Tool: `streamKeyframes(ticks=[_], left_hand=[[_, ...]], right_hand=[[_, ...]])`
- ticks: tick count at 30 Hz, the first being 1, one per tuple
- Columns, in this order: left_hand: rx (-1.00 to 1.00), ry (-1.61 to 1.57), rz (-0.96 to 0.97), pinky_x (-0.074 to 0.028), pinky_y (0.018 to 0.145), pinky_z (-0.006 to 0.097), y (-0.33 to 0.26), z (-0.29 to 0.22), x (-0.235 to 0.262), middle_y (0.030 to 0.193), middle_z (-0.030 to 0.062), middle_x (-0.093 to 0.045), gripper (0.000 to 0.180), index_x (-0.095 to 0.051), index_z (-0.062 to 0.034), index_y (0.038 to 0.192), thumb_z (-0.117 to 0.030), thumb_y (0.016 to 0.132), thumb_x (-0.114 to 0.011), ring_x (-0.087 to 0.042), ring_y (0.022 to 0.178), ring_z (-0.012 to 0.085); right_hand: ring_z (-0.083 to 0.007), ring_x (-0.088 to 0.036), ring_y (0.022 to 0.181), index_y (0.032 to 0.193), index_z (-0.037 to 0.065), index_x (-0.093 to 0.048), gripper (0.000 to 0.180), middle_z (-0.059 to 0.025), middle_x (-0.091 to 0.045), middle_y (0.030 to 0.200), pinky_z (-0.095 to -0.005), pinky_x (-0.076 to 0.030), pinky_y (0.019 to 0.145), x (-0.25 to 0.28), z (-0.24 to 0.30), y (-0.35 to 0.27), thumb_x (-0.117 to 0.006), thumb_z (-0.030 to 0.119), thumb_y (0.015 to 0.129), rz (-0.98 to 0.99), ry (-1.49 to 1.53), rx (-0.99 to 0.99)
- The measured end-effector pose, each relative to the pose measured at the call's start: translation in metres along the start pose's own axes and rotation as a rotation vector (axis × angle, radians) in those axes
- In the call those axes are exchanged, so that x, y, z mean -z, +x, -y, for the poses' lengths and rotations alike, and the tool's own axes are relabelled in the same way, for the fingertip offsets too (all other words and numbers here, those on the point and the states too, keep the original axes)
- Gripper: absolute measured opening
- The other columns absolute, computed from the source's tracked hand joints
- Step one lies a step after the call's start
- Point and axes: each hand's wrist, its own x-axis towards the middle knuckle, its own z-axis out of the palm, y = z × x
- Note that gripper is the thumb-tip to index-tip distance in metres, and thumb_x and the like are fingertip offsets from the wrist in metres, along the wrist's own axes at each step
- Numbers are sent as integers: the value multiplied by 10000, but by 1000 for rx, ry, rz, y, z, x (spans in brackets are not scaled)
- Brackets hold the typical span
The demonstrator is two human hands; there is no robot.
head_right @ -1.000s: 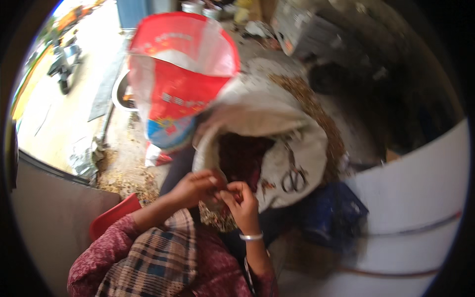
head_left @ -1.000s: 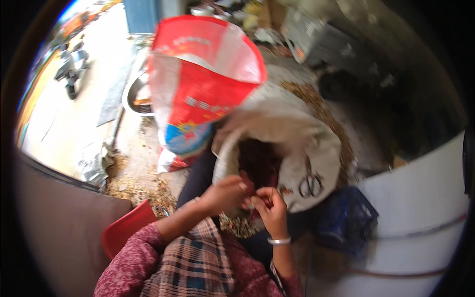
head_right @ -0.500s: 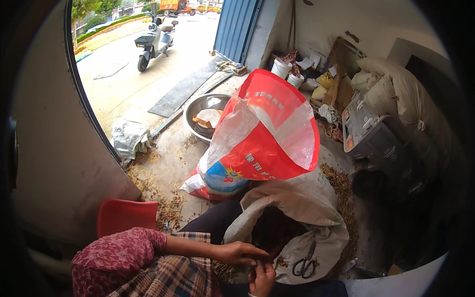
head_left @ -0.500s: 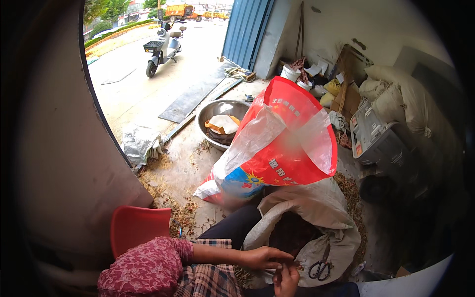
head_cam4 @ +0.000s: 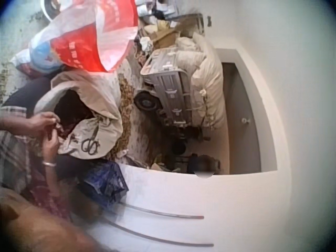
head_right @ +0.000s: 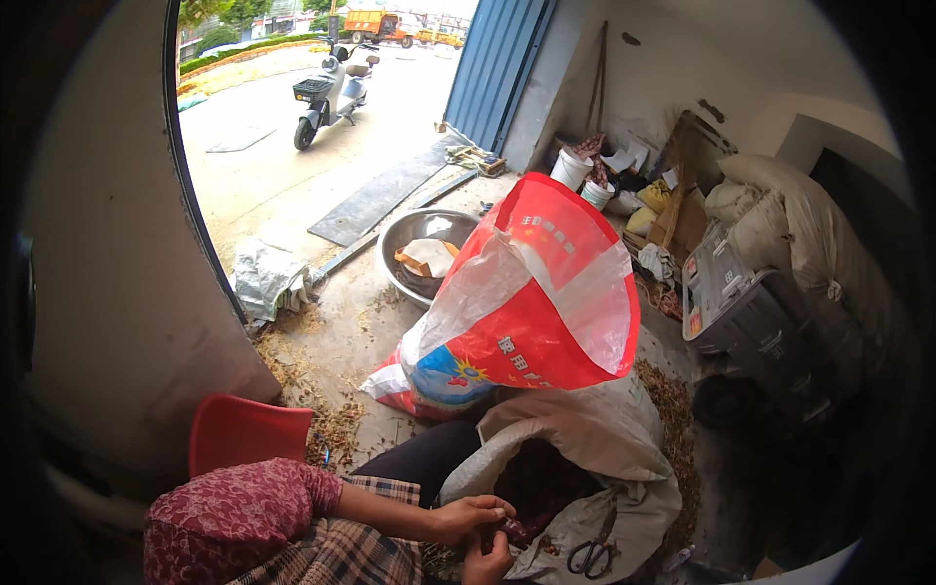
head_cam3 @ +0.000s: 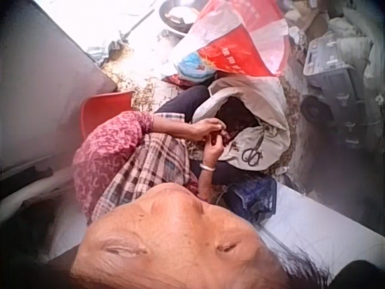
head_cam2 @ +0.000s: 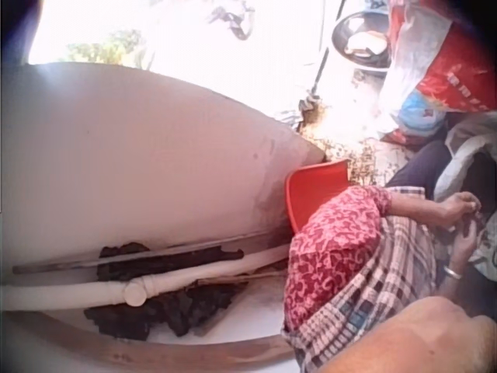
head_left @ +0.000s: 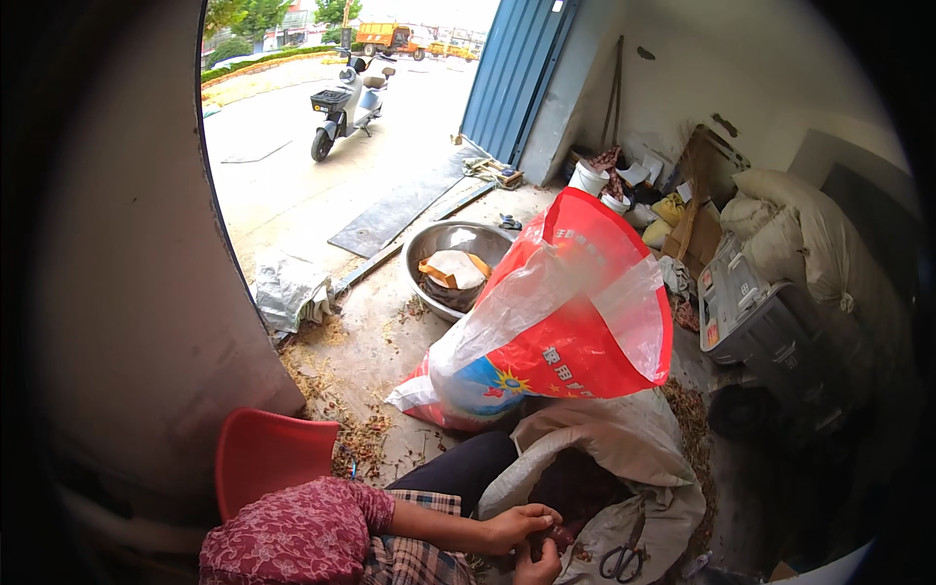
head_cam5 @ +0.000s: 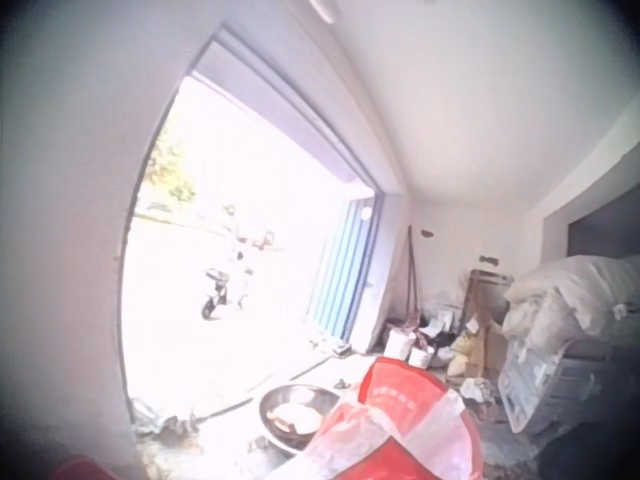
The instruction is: The person sits on a low chair and removes stems from dried red chili peppers. They handle the peppers by hand and use scissors to cut stems when needed, placing the trimmed peppers into a red plastic bag.
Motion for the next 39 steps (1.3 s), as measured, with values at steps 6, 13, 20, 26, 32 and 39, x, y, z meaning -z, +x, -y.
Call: streamKeyframes(ticks=[6,13,20,26,32,39], left_hand=[[33,70,20,-424,883,263,-4,-1,-8,1021,18,-582,232,-563,-55,1142,-191,983,-463,-527,954,121],[-31,143,48,-434,892,257,-2,-4,-7,1068,33,-567,248,-530,-49,1185,-191,997,-451,-519,1007,108],[-120,159,53,-430,923,280,-6,-6,-15,1032,47,-603,208,-548,-38,1120,-168,992,-448,-557,1007,135],[-115,228,-3,-471,889,307,-5,-30,-12,1062,98,-616,222,-523,-22,1145,-138,993,-411,-578,1001,159],[-132,962,57,-488,816,342,4,-31,15,973,127,-628,306,-545,-24,1121,-282,958,-529,-611,899,213],[-379,1094,259,-492,710,407,-7,-10,10,829,194,-638,310,-607,-12,951,-315,885,-612,-639,806,345]], right_hand=[[-110,-527,765,926,-43,-609,232,-32,-623,843,-283,-461,687,-4,-26,-5,-655,181,888,124,463,-276],[-127,-548,766,1141,-22,-544,335,-17,-621,900,-269,-465,697,-17,-62,-9,-638,190,899,119,471,-270],[-58,-461,535,1077,56,-550,220,23,-572,768,-201,-363,463,-20,-51,-9,-624,171,905,38,678,-242],[-45,-419,453,1033,75,-575,151,21,-536,668,-190,-317,397,6,-5,-7,-615,132,900,24,754,-463],[-89,-473,520,941,18,-598,87,-24,-559,689,-238,-399,483,21,1,-7,-604,90,892,-31,396,-246],[-163,-552,687,895,-12,-590,97,-75,-592,746,-309,-466,646,27,-1,-10,-604,69,844,34,188,-89]])
